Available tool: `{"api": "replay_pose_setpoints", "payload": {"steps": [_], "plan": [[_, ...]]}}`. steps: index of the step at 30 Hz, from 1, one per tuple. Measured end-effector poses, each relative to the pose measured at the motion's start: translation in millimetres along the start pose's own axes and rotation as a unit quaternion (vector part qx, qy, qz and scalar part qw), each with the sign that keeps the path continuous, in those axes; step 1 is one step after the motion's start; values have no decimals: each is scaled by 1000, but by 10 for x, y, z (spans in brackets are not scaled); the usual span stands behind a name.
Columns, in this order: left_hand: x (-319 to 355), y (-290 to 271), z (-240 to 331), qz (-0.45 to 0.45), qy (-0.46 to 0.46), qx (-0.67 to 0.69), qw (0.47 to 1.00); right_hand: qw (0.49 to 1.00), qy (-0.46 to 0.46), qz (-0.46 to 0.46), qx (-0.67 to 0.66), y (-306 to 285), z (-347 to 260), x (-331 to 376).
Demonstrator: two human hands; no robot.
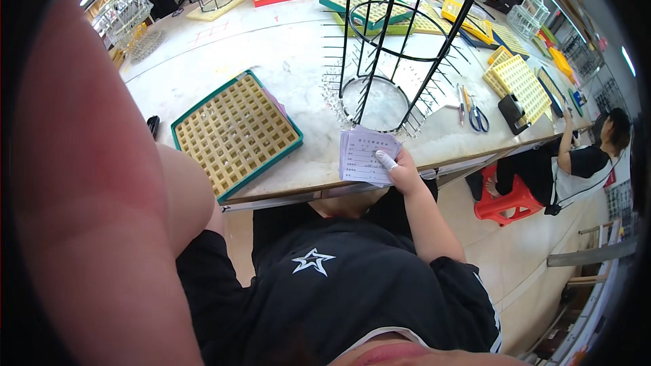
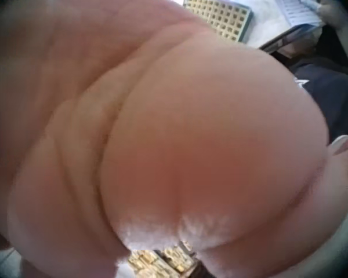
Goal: The person puts finger cots onto their fingers and sorts through a stack of paper forms by hand, flipping through and aligning the slips on the workbench.
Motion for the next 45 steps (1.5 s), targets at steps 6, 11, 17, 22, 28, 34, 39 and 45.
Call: {"api": "replay_pose_setpoints", "payload": {"steps": [6,11,17,22,28,34,39,45], "plan": [[-120,-38,-5,-32,13,44,998,1000,4,5,26,-30,-31,1],[-164,-114,44,-43,44,61,996,1000,-5,-5,15,5,-62,28],[-107,-155,101,-42,65,90,993,999,10,-2,42,14,-30,80],[-63,-156,154,-43,68,127,989,999,12,16,26,28,-48,74],[18,-15,135,-44,22,211,976,996,-3,25,90,-28,-81,1],[18,95,131,-78,-6,300,951,1000,6,0,21,-7,-4,-32],[-7,153,264,-107,2,329,938,999,-5,-7,32,11,-53,7],[80,109,417,-118,1,357,927,999,3,-9,40,-1,2,30]]}}
Point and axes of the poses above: each hand's wrist, its own x-axis away from the middle knuckle, its own y-axis out of the palm, z = x × y, the point moved 10 cm from there along -x, towards the middle knuckle, and after that the axes turned 15 degrees about -y, right-handed, at the moved point
